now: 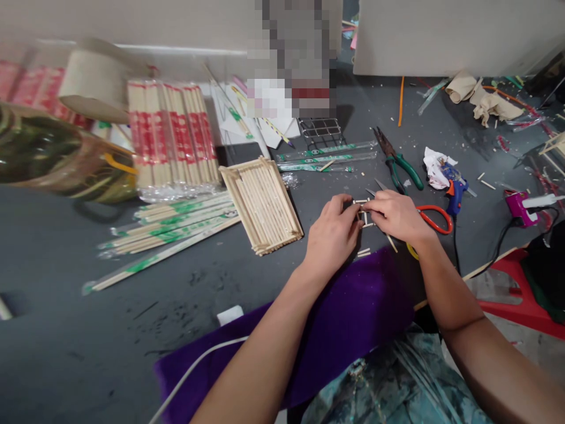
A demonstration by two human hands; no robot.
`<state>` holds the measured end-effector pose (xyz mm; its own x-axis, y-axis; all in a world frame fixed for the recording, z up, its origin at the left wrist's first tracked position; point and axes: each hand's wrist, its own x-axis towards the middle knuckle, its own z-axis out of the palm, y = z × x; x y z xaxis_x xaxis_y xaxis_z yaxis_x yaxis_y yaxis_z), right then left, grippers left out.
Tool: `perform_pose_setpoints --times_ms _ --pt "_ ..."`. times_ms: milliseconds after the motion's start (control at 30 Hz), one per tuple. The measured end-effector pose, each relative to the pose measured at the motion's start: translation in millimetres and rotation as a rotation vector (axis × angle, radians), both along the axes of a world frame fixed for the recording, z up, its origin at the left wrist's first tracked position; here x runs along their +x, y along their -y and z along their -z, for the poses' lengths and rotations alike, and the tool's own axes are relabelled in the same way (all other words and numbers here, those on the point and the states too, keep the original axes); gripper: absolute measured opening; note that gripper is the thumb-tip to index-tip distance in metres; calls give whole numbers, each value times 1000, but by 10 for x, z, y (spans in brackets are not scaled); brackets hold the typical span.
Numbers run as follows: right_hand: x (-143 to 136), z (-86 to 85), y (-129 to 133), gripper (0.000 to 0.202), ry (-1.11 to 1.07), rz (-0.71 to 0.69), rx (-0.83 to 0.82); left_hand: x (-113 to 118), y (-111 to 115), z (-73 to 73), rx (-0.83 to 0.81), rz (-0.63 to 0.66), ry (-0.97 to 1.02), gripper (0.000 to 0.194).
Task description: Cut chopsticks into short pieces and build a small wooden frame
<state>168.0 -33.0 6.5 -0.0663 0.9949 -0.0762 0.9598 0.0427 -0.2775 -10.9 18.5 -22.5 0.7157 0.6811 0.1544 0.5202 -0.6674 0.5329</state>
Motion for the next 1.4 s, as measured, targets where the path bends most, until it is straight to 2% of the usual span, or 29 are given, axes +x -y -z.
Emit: perform_pose_setpoints --times_ms 567,767,1400 --pt "47 -8 2 26 24 161 46 -10 -17 11 -48 -18 41 31" --pt "43 12 0 26 24 153 3 -11 -39 33 -36 9 61 24" --pt "31 -25 1 26 6 127 -25 -15 -32 15 -22 13 62 27"
